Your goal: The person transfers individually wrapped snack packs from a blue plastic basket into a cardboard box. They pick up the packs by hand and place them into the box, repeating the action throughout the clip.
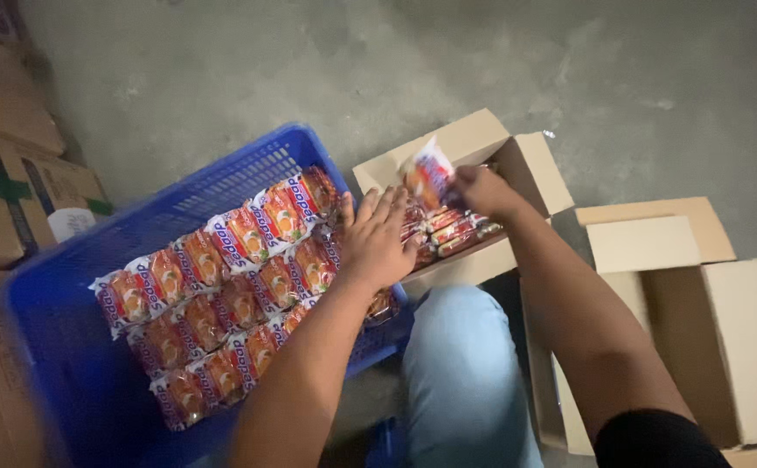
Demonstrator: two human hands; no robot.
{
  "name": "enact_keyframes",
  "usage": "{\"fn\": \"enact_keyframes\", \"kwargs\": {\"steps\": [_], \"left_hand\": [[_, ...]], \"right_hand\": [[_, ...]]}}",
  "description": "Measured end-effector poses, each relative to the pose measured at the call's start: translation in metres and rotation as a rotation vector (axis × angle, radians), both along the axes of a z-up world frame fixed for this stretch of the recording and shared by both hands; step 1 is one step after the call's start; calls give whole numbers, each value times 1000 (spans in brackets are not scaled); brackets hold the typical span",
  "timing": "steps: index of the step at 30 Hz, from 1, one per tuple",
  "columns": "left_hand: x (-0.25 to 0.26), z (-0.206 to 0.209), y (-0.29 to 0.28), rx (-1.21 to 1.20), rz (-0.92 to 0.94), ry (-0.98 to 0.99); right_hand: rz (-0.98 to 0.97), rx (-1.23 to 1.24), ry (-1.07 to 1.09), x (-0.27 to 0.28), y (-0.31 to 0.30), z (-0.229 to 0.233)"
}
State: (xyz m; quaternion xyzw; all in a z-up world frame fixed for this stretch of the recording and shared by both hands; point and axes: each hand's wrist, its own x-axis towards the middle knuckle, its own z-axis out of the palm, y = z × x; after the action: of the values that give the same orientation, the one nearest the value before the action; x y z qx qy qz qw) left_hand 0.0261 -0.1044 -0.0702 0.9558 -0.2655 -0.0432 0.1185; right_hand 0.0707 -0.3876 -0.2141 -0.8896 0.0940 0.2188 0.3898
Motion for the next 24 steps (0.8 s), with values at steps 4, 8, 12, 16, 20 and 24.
{"fn": "enact_keyframes", "kwargs": {"steps": [4, 8, 12, 16, 20, 24], "left_hand": [[13, 5, 17, -152, -27, 356], [16, 41, 33, -419, 245, 798], [-3, 26, 58, -1283, 374, 990], [-49, 65, 123, -1517, 181, 767], [-78, 45, 199, -1237, 286, 489], [-128, 11, 240, -1435, 659, 443]], "right_hand": [[-240, 341, -158, -35, 29, 139], [-351, 790, -193, -55, 32, 166], [-237, 840, -214, -83, 67, 204], [108, 626, -179, -110, 140, 273], [268, 433, -212, -107, 206, 262], [-16, 551, -326, -130, 284, 217]]}}
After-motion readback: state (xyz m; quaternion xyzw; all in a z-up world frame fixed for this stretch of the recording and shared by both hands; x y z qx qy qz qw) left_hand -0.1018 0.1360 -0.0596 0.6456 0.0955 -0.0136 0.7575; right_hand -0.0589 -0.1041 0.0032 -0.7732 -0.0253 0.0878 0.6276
